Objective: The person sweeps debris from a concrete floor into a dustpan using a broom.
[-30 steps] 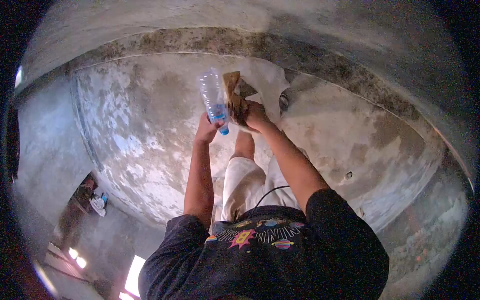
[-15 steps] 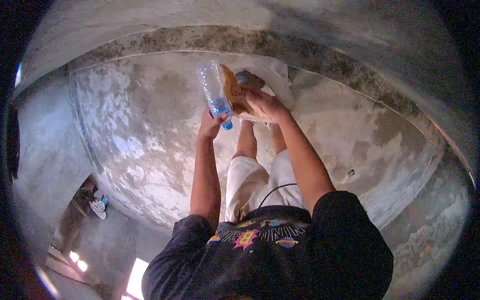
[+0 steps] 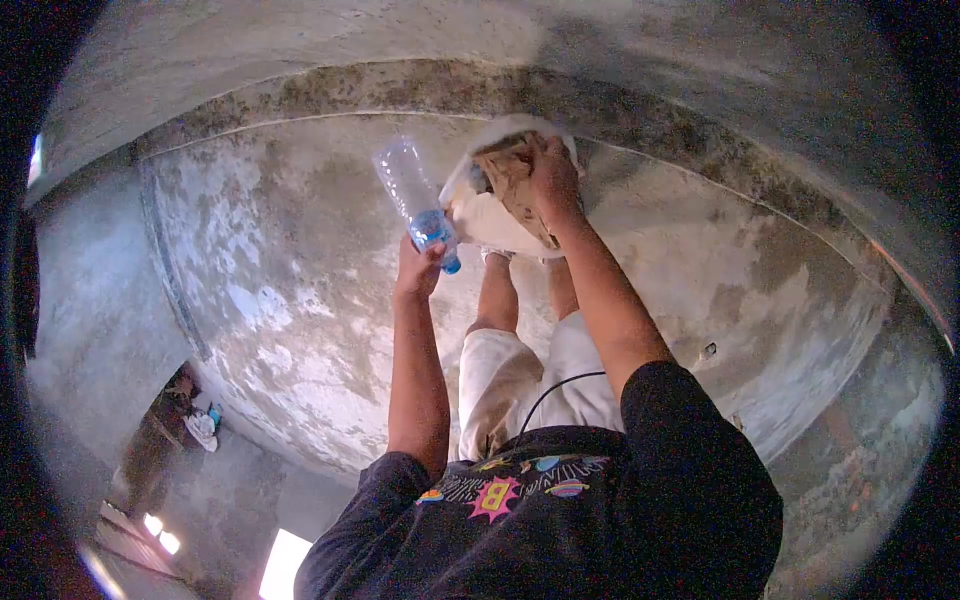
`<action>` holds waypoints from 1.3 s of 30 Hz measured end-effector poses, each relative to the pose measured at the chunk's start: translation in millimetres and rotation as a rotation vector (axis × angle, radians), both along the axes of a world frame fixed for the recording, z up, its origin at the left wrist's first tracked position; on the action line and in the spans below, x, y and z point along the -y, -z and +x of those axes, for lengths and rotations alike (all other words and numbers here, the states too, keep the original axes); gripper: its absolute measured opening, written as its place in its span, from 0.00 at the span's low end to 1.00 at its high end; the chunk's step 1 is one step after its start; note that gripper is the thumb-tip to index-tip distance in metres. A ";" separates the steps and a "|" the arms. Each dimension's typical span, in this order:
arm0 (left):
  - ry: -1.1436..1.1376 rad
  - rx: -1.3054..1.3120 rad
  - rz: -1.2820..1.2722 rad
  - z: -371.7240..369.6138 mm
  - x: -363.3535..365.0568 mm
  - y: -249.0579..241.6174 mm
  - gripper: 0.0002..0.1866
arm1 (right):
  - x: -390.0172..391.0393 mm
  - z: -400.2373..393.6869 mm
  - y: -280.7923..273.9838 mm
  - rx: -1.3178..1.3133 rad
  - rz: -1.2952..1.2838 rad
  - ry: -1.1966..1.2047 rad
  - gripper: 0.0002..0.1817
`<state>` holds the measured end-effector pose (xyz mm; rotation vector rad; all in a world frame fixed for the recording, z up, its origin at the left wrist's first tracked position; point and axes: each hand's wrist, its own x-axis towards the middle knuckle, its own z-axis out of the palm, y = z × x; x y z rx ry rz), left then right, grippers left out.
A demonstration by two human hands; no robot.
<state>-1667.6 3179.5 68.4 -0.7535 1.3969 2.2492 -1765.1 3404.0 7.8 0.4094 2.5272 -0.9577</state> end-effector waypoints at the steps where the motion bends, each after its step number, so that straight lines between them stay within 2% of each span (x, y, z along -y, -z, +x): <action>1: 0.008 0.025 -0.010 3.4 0.7 2.1 0.33 | 8.5 -4.4 -24.0 -0.043 -0.108 -0.010 0.20; 2: -0.022 0.012 0.007 1.0 -3.8 2.4 0.36 | 26.3 3.0 -61.0 -0.267 -0.013 -0.196 0.20; 3: -0.020 0.010 0.012 0.3 -5.8 6.0 0.36 | 33.0 15.3 -48.3 -0.268 -0.008 -0.195 0.20; 5: -0.032 -0.048 0.020 -2.9 -9.9 14.1 0.43 | 40.8 41.9 -8.7 -0.387 -0.373 -0.491 0.24; 6: -0.030 -0.053 0.025 -4.7 -11.8 14.1 0.43 | 38.1 46.2 -17.1 -0.392 -0.367 -0.491 0.24; 8: -0.058 -0.059 0.083 -6.4 -11.5 13.4 0.44 | 34.3 53.4 -29.3 -0.330 -0.239 -0.716 0.26; 9: -0.059 -0.069 0.080 -6.8 -11.7 10.1 0.44 | 33.1 53.1 -7.1 -0.341 -0.239 -0.718 0.26; 10: -0.047 -0.058 0.098 -5.8 -12.0 7.5 0.43 | 35.2 50.3 19.3 -0.229 -0.252 -0.724 0.25; 12: 0.000 -0.068 0.134 -2.3 -10.2 6.7 0.42 | 35.6 36.3 16.5 -0.052 -0.278 -0.674 0.23; 13: 0.005 -0.074 0.136 -2.2 -10.4 8.0 0.42 | 36.2 31.0 28.4 -0.058 -0.273 -0.670 0.23; 14: 0.094 -0.062 0.105 0.5 -10.6 12.3 0.41 | 35.0 27.9 59.2 -0.188 -0.180 -0.447 0.22; 15: 0.179 -0.045 0.079 -1.4 -13.4 10.2 0.40 | 31.3 20.2 67.3 -0.308 -0.083 -0.225 0.22; 16: 0.135 -0.045 0.054 -1.8 -14.7 7.2 0.40 | 19.2 14.4 73.6 -0.300 -0.075 -0.227 0.22; 18: 0.067 -0.064 0.089 -5.8 -11.5 2.0 0.39 | 1.2 -4.9 48.4 0.068 0.197 -0.425 0.20; 19: -0.003 -0.085 0.114 -6.6 -8.4 -2.1 0.38 | -2.3 0.2 42.2 0.078 0.196 -0.424 0.20; 21: -0.044 -0.097 0.154 -16.7 -9.2 -9.3 0.38 | -13.3 7.3 34.9 0.074 -0.096 -0.360 0.28; 22: -0.083 -0.101 0.131 -19.5 -11.7 -9.9 0.38 | -10.5 22.7 28.4 -0.108 0.025 -0.528 0.30; 23: -0.125 -0.096 0.106 -19.3 -12.0 -11.3 0.38 | -13.2 37.4 25.3 -0.107 0.033 -0.533 0.30; 24: -0.133 -0.095 0.108 -15.3 -11.1 -6.4 0.38 | -20.5 51.3 25.3 -0.186 0.088 -0.709 0.31; 25: -0.001 -0.089 0.067 -12.0 -9.7 0.4 0.38 | -25.0 57.0 30.5 -0.271 0.142 -0.884 0.32; 26: 0.130 -0.084 0.023 -11.1 -8.5 5.5 0.38 | -25.3 51.8 36.8 -0.056 0.137 -0.898 0.31; 27: 0.124 -0.094 0.021 -13.0 -9.6 4.9 0.38 | -20.9 38.6 45.4 -0.066 0.140 -0.904 0.31; 29: 0.177 -0.099 0.021 -13.3 -15.7 -0.5 0.37 | -11.3 5.0 69.7 0.107 0.121 -0.655 0.29; 30: 0.177 -0.068 0.035 -13.9 -17.0 -6.0 0.37 | -14.0 -1.3 86.8 0.107 0.290 -0.759 0.28; 31: 0.177 -0.067 0.049 -16.4 -14.1 -2.9 0.37 | -16.6 -6.0 103.1 0.114 0.302 -0.757 0.28; 33: 0.252 -0.038 0.044 -6.5 -2.6 4.7 0.44 | -8.8 0.3 120.2 -0.063 0.251 -0.419 0.31; 34: 0.117 -0.072 0.068 -0.4 -3.0 12.0 0.44 | 3.8 -17.2 68.2 0.305 0.278 -0.642 0.29; 35: 0.102 -0.075 0.067 0.4 -2.2 11.2 0.44 | 9.9 -11.2 57.5 0.301 0.282 -0.657 0.29; 37: -0.135 -0.079 0.142 -2.9 -6.0 7.2 0.44 | 18.6 0.2 39.3 -0.276 0.457 -0.841 0.31; 38: -0.156 -0.069 0.130 -4.3 -11.7 4.8 0.46 | 17.2 6.3 32.6 -0.279 0.456 -0.873 0.31; 39: -0.188 -0.063 0.132 -4.8 -15.1 2.6 0.46 | 10.2 13.4 28.4 -0.340 0.324 -0.922 0.31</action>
